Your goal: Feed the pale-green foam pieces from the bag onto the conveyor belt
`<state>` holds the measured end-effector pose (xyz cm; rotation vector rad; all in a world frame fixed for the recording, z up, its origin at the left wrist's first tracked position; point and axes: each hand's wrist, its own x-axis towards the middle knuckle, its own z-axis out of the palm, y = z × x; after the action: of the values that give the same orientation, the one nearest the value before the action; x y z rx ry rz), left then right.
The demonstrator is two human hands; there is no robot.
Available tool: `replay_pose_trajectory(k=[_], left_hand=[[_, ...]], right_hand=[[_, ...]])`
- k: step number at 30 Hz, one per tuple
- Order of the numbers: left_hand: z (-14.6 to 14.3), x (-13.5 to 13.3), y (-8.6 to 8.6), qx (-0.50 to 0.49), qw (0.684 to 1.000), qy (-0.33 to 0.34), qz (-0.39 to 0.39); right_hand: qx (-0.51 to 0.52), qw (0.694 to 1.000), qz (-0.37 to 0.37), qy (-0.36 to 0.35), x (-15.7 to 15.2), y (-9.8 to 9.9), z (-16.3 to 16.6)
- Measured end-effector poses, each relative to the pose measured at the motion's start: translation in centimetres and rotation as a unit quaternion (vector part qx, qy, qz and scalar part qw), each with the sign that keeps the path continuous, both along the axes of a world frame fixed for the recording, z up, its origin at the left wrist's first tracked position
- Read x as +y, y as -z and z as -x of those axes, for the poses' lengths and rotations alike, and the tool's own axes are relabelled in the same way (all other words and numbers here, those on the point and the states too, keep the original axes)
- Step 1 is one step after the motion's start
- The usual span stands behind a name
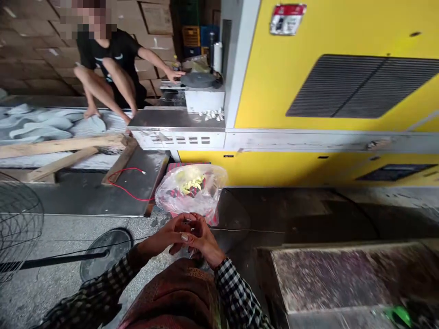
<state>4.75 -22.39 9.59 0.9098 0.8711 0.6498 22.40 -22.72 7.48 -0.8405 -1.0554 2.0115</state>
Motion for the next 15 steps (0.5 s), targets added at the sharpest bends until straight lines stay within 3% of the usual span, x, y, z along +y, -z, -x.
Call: replay_pose_trajectory(k=[4, 7, 12, 15], left_hand=[[4.0, 1.5, 0.7, -0.024, 0.999, -0.049, 0.005], [5.8, 1.9, 0.9, -0.030, 0.997, -0.069, 0.004], [7.1, 1.2, 1.1, -0.041, 0.992, -0.116, -0.009], [6.9, 0.3, 1.2, -0.071, 0.986, -0.150, -0.014]], right_hand=[[0.005, 1.000, -0.009, -0.025, 2.6, 0.3, 4.3], [0.008, 0.999, -0.026, -0.036, 3.7, 1.5, 6.4], [0.021, 0.994, -0.054, -0.097, 5.0, 4.4, 8.7], [0.048, 0.993, -0.049, -0.094, 4.9, 5.1, 9.9]])
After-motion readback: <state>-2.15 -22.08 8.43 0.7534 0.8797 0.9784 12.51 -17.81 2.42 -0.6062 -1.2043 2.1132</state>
